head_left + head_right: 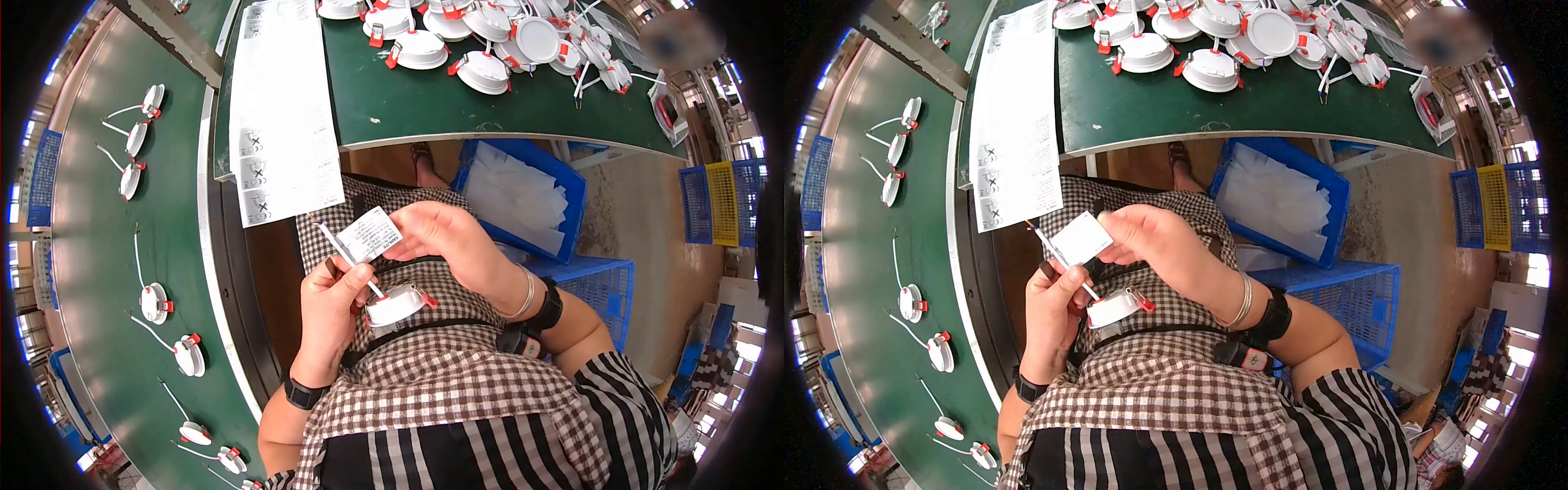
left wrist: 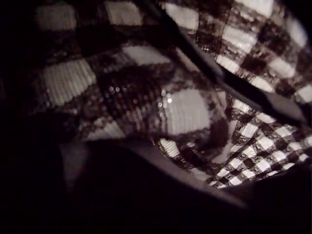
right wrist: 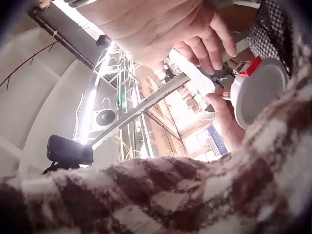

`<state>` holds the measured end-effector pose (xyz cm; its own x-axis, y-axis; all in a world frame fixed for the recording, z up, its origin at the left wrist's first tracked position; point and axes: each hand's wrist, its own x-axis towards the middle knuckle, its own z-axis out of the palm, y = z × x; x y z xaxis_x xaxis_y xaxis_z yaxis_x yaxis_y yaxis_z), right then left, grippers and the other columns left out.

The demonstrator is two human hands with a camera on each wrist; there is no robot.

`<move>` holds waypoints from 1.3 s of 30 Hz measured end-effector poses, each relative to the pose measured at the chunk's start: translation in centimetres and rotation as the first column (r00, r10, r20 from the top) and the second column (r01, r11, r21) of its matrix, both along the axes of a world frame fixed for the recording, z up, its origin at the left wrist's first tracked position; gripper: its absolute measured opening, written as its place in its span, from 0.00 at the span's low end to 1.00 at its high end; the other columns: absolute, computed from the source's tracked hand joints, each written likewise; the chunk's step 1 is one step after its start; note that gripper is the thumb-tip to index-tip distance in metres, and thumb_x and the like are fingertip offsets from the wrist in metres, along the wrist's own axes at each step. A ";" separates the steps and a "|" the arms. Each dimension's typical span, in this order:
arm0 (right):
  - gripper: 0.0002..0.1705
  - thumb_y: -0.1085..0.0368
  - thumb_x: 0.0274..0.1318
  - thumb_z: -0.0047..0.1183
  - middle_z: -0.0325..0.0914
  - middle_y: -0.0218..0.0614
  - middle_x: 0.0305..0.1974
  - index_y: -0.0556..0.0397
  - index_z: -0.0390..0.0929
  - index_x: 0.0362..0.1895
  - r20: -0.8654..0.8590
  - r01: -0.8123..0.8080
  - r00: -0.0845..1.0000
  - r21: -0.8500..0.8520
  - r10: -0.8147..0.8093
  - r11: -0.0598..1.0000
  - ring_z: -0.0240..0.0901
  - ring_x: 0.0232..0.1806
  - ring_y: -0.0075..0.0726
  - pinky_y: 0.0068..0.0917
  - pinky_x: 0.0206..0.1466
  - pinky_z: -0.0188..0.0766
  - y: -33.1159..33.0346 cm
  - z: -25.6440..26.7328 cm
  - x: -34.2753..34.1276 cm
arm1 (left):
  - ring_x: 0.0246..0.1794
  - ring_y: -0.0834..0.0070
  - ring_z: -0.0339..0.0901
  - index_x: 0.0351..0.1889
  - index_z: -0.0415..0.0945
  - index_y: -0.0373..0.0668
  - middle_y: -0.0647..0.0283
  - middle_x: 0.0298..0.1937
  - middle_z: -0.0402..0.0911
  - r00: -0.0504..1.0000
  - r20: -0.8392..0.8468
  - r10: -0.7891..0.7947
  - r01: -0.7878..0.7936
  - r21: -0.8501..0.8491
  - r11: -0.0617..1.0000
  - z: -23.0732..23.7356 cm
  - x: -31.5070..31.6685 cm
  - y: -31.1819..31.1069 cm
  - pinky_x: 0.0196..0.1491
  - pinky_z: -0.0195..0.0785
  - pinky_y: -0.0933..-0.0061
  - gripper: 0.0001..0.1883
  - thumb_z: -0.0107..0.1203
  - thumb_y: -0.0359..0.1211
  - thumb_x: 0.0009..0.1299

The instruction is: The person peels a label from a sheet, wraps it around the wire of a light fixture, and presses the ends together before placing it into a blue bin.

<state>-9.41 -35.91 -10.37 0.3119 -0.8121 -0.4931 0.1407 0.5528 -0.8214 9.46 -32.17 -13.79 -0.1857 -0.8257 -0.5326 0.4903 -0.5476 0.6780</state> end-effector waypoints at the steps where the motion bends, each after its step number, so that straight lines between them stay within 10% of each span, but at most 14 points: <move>1: 0.21 0.55 0.67 0.42 0.79 0.42 0.42 0.63 0.72 0.49 0.001 0.001 1.000 0.002 -0.001 1.000 0.77 0.44 0.32 0.28 0.50 0.74 0.2 -0.2 0.1 | 0.19 0.87 0.65 0.27 0.73 0.41 0.65 0.26 0.79 1.000 0.001 -0.001 0.001 0.002 1.000 0.0 0.0 0.0 0.24 0.57 0.86 0.08 0.61 0.30 0.64; 4: 0.12 0.68 0.57 0.56 0.80 0.38 0.39 0.64 0.76 0.42 0.029 0.040 0.999 -0.035 -0.039 0.999 0.76 0.40 0.23 0.20 0.47 0.73 0.5 -0.2 0.6 | 0.19 0.87 0.65 0.27 0.73 0.41 0.65 0.26 0.78 1.000 -0.028 0.014 -0.013 0.014 1.000 0.1 -0.2 -0.2 0.24 0.57 0.86 0.08 0.61 0.30 0.64; 14: 0.11 0.66 0.59 0.54 0.81 0.35 0.33 0.63 0.78 0.40 -0.136 0.003 0.990 -0.164 -0.026 0.986 0.76 0.36 0.23 0.19 0.43 0.73 0.1 -0.6 0.1 | 0.19 0.88 0.65 0.26 0.73 0.43 0.65 0.25 0.79 0.999 -0.035 0.010 -0.010 0.005 1.000 -0.1 -0.5 -0.5 0.23 0.57 0.87 0.08 0.61 0.30 0.64; 23: 0.11 0.65 0.59 0.53 0.79 0.32 0.31 0.62 0.79 0.36 0.045 0.199 0.980 -0.081 -0.196 0.977 0.72 0.32 0.19 0.19 0.37 0.70 -0.9 -0.4 1.5 | 0.18 0.89 0.64 0.27 0.73 0.42 0.67 0.25 0.79 1.000 -0.001 -0.024 0.024 0.007 1.000 -0.2 -0.6 -0.8 0.21 0.55 0.87 0.08 0.62 0.31 0.64; 25: 0.12 0.65 0.61 0.52 0.79 0.34 0.37 0.64 0.78 0.41 -0.210 -0.055 0.977 -0.122 0.029 0.991 0.75 0.39 0.23 0.21 0.46 0.71 -1.2 -0.5 0.6 | 0.19 0.89 0.64 0.27 0.73 0.42 0.67 0.25 0.79 1.000 -0.004 -0.025 0.025 0.003 1.000 -0.1 -0.8 -1.0 0.21 0.55 0.88 0.08 0.62 0.31 0.64; 29: 0.13 0.65 0.61 0.52 0.79 0.38 0.39 0.64 0.78 0.42 -0.218 -0.016 0.976 -0.083 -0.002 0.996 0.76 0.40 0.26 0.23 0.48 0.73 -1.2 -0.8 0.5 | 0.19 0.89 0.64 0.28 0.74 0.41 0.67 0.25 0.79 0.999 0.027 -0.026 0.026 -0.002 1.000 -0.1 -0.8 -1.1 0.23 0.56 0.88 0.07 0.62 0.31 0.63; 34: 0.20 0.58 0.67 0.42 0.79 0.44 0.42 0.65 0.76 0.45 0.132 0.162 0.975 0.140 -0.181 0.977 0.78 0.44 0.36 0.31 0.50 0.75 -1.1 -1.6 0.1 | 0.19 0.88 0.64 0.27 0.73 0.41 0.67 0.25 0.78 0.999 0.021 -0.033 0.033 0.002 0.999 -0.3 -0.8 -1.4 0.23 0.56 0.88 0.08 0.61 0.30 0.64; 39: 0.31 0.47 0.70 0.31 0.79 0.46 0.43 0.64 0.75 0.47 0.052 0.152 0.986 0.094 -0.158 0.984 0.77 0.45 0.37 0.34 0.52 0.73 -1.8 -0.2 -0.2 | 0.19 0.87 0.64 0.27 0.73 0.41 0.64 0.26 0.79 1.000 -0.017 -0.004 0.005 0.036 0.999 -0.2 -0.6 -1.7 0.24 0.57 0.86 0.07 0.60 0.29 0.64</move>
<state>-9.64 -37.71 -10.60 0.2161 -0.8062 -0.5508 0.2768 0.5915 -0.7573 8.86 -33.85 -14.00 -0.1989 -0.8054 -0.5583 0.4994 -0.5735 0.6494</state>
